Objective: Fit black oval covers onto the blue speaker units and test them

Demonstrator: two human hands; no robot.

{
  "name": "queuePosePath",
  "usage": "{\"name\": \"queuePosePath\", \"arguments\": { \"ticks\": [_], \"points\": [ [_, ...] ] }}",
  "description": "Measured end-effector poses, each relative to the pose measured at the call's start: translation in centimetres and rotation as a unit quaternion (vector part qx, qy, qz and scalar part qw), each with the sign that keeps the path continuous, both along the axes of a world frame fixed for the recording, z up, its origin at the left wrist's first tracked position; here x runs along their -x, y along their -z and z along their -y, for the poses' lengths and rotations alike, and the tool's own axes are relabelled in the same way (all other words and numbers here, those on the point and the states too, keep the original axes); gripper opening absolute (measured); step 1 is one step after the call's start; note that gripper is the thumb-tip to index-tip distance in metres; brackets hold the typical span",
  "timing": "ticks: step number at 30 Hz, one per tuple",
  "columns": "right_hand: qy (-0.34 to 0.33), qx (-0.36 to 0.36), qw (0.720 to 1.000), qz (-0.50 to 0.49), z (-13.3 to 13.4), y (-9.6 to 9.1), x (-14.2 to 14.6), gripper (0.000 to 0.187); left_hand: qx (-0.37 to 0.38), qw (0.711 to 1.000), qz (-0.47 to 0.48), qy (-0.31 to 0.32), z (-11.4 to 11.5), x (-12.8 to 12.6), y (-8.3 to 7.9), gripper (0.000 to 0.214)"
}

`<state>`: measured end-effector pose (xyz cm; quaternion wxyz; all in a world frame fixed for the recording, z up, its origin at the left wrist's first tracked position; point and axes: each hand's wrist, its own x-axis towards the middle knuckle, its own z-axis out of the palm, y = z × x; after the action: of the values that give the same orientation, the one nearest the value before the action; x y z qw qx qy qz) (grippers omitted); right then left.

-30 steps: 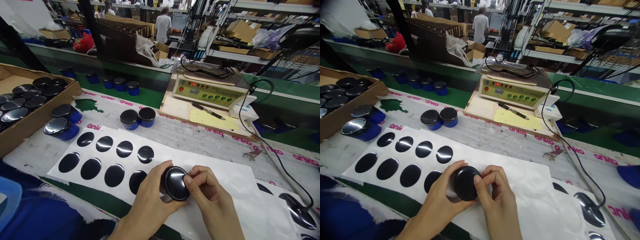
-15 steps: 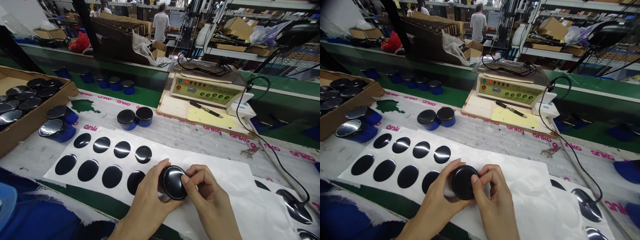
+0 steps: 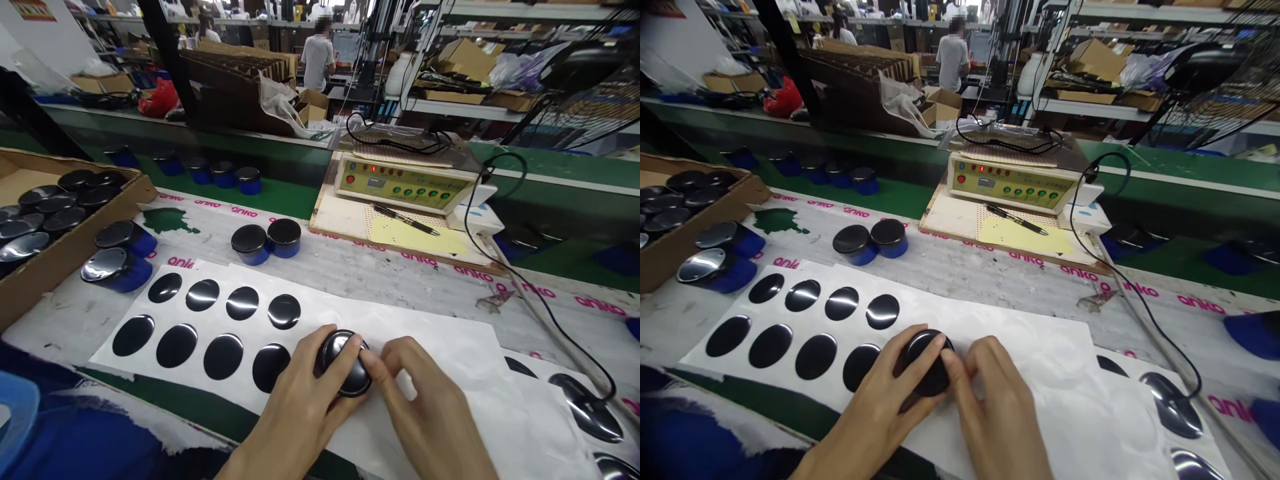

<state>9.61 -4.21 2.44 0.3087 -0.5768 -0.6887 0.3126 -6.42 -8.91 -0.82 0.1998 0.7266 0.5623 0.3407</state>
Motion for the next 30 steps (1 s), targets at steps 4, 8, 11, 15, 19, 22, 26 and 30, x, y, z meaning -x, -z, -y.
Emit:
{"name": "queuePosePath", "arguments": {
  "ticks": [4, 8, 11, 15, 19, 22, 26, 30],
  "points": [
    [-0.032, -0.091, 0.988, 0.121, -1.3, -1.3, -3.0, 0.028, -0.009, 0.999, -0.024, 0.042, -1.8, 0.9, -2.7, 0.049],
    [-0.247, -0.156, 0.945, 0.146, -2.1, -2.5, -2.8, 0.009, -0.012, 0.993, -0.103, -0.053, -11.3, 4.2, -8.1, 0.052],
    [-0.382, -0.207, 0.879, 0.195, -2.0, -2.1, -0.1, 0.012, -0.016, 0.987, -0.123, -0.098, -19.8, 6.9, -10.7, 0.047],
    [-0.472, -0.227, 0.828, 0.198, -2.4, -0.7, 4.0, 0.028, -0.002, 0.985, -0.133, -0.114, -25.5, 9.1, -10.9, 0.044],
    [-0.513, -0.249, 0.805, 0.163, -3.4, -0.1, 6.5, 0.032, 0.033, 0.983, -0.159, -0.086, -25.0, 10.4, -10.1, 0.043],
    [-0.553, -0.211, 0.786, 0.178, -4.2, -0.6, 7.5, 0.027, 0.085, 0.978, -0.19, -0.032, -22.8, 11.0, -9.7, 0.036],
    [-0.592, -0.114, 0.774, 0.195, -4.9, -1.3, 8.4, 0.023, 0.086, 0.976, -0.199, -0.003, -17.6, 10.5, -9.8, 0.05],
    [-0.597, -0.09, 0.768, 0.211, -4.8, -1.6, 9.0, 0.039, 0.004, 0.986, -0.132, -0.106, -9.7, 8.6, -9.6, 0.06]
  ]
}}
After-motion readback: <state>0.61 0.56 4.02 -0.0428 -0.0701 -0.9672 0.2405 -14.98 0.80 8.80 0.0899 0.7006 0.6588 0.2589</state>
